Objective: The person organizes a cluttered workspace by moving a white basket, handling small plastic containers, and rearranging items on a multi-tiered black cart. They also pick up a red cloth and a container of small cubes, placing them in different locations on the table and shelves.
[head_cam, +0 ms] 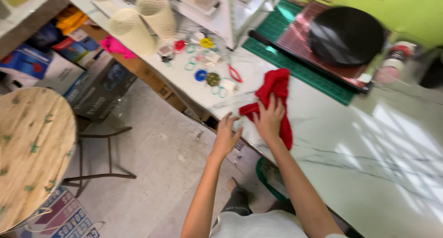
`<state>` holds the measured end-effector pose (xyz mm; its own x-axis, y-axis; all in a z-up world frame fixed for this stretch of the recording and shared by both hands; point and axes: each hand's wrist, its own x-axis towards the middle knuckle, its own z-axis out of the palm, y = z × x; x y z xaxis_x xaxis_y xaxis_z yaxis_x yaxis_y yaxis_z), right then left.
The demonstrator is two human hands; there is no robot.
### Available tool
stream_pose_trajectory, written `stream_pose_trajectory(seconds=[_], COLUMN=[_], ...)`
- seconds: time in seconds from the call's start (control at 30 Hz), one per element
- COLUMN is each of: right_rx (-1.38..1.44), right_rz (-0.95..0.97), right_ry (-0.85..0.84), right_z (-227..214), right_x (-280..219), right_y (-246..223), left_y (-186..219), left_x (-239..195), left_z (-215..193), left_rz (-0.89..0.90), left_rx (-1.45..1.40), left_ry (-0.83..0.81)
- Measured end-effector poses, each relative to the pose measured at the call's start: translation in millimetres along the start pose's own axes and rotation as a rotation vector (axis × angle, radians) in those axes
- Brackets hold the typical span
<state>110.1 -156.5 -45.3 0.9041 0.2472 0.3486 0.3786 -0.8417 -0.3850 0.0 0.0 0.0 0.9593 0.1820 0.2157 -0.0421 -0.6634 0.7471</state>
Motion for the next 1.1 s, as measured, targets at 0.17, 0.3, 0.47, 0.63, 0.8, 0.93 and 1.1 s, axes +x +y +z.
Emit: stream_pose_trajectory(seconds=[0.17, 0.3, 0.47, 0.63, 0.8, 0.93, 1.1], right_rx=[-0.017, 0.021, 0.084, -0.112, -0.107, 0.219, 0.188], right_rz=[-0.037, -0.041, -0.026, 0.06, -0.129, -0.311, -0.48], right_ry=[0.087, 0.074, -0.094, -0.299, -0.164, -0.222, -0.04], right_z=[31.3, 43.0, 36.0, 16.7, -3.5, 28.1, 66.3], right_x=[22.5, 42.1, 64.3, 94.1, 153.5, 215.2, 291.8], right_y=[-39.4, -62.1, -66.5, -94.7, -185.8, -244.7, -309.9], left_y=[3.9, -39.0, -66.7, -89.4, -135.7, -168.9, -186.1], left_x=[24.8, 36.3, 65.5, 100.7, 147.7, 200.3, 273.0], left_z=[-82.2, -99.8, -128.8, -166.9, -211.5, -251.8, -304.3], left_rz=[-0.11, 0.058, 0.037, 0.016, 0.037, 0.062, 0.109], left_rx=[-0.115, -0.12, -0.159, -0.172, -0.065, -0.003, 0.069], left_ry=[-0.192, -0.124, -0.115, -0.044, 0.12, 0.311, 0.547])
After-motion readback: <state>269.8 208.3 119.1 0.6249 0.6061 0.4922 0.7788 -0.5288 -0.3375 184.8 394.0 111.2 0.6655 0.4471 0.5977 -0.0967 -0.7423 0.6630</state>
